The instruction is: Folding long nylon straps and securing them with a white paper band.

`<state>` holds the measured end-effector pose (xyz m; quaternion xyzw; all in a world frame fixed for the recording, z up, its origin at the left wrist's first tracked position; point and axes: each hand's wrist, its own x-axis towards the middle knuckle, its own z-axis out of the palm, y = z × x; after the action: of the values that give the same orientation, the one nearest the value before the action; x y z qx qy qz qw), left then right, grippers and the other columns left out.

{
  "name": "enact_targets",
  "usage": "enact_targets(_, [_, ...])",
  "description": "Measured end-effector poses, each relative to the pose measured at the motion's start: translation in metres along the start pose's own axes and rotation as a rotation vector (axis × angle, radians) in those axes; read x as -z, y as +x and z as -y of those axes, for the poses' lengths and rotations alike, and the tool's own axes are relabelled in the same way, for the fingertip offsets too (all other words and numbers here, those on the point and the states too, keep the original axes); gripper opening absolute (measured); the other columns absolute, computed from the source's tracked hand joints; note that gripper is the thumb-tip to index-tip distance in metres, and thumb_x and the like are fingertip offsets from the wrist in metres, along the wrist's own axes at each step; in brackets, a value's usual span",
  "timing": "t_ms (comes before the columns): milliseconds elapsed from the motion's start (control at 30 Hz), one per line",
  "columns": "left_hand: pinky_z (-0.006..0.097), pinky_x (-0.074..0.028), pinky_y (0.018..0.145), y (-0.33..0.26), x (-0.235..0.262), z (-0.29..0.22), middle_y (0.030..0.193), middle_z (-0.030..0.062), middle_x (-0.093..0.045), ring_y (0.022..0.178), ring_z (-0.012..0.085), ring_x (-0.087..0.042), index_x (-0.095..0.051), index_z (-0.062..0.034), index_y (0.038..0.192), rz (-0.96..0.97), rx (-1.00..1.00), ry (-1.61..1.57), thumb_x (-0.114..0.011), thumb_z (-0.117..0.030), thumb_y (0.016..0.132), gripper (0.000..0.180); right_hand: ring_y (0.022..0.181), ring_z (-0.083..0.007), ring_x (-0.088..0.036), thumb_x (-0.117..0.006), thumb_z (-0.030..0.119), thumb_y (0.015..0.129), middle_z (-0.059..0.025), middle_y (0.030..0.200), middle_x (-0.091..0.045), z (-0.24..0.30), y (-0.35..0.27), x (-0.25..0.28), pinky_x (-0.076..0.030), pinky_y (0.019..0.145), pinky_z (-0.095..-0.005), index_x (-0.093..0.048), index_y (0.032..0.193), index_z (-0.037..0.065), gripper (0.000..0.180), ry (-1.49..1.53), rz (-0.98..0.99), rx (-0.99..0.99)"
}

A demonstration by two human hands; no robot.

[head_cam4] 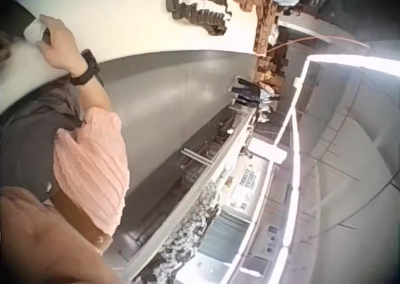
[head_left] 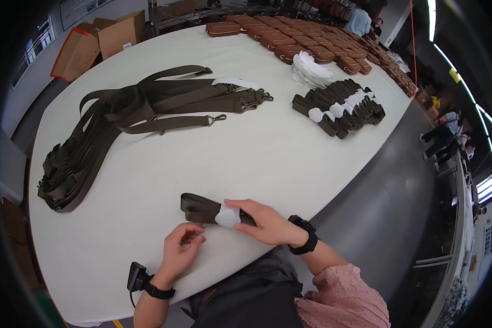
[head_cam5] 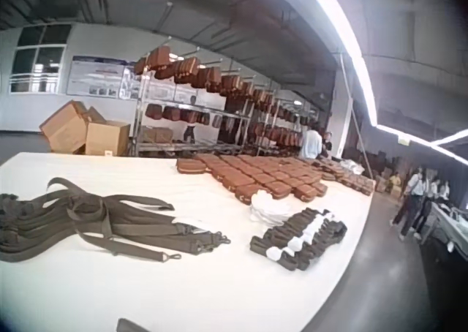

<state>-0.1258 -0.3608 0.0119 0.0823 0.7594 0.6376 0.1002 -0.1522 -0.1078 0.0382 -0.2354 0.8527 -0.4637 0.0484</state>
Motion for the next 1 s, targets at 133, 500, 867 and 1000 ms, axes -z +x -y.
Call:
enact_targets(133, [0.024, -0.050, 0.073, 0.003, -0.005, -0.003, 0.100, 0.0085, -0.065, 0.080, 0.0133, -0.065, -0.061, -0.0008, 0.097, -0.015, -0.005, -0.054, -0.058, 0.000, 0.086, 0.012, 0.099, -0.0326, -0.056, -0.060, 0.012, 0.084, -0.0162, 0.113, -0.056, -0.044, 0.004, 0.080, -0.046, 0.085, -0.0397, -0.046, 0.132, 0.012, 0.050, -0.372, -0.198, -0.098])
enact_targets(500, [0.024, -0.051, 0.071, 0.003, -0.009, 0.002, 0.098, 0.0087, -0.065, 0.076, 0.0134, -0.065, -0.061, 0.0008, 0.095, -0.048, 0.056, -0.057, -0.057, 0.001, 0.085, 0.011, 0.102, -0.0305, -0.054, -0.061, 0.012, 0.085, -0.0105, 0.111, -0.057, -0.154, 0.030, 0.222, -0.045, 0.084, -0.0404, -0.053, 0.128, 0.018, 0.044, -0.954, -0.868, -0.216])
enact_targets(867, [0.024, -0.052, 0.072, 0.000, -0.013, 0.001, 0.095, 0.0073, -0.065, 0.079, 0.0121, -0.065, -0.063, 0.0005, 0.098, -0.083, 0.071, 0.004, -0.059, -0.003, 0.087, 0.012, 0.112, -0.0271, -0.045, -0.066, 0.016, 0.078, -0.0071, 0.115, -0.051, -0.207, 0.046, 0.255, -0.038, 0.086, -0.0438, -0.058, 0.122, 0.025, 0.046, -1.139, -0.942, -0.467])
enact_targets(1000, [0.023, -0.051, 0.073, -0.001, -0.010, -0.006, 0.096, 0.0056, -0.065, 0.080, 0.0103, -0.063, -0.064, -0.0021, 0.100, -0.026, 0.048, 0.028, -0.059, -0.007, 0.088, 0.014, 0.125, -0.0337, -0.036, -0.068, 0.016, 0.077, -0.0168, 0.132, -0.040, -0.208, 0.027, 0.244, -0.032, 0.099, -0.0490, -0.043, 0.137, 0.018, 0.065, -1.081, -0.937, -0.519])
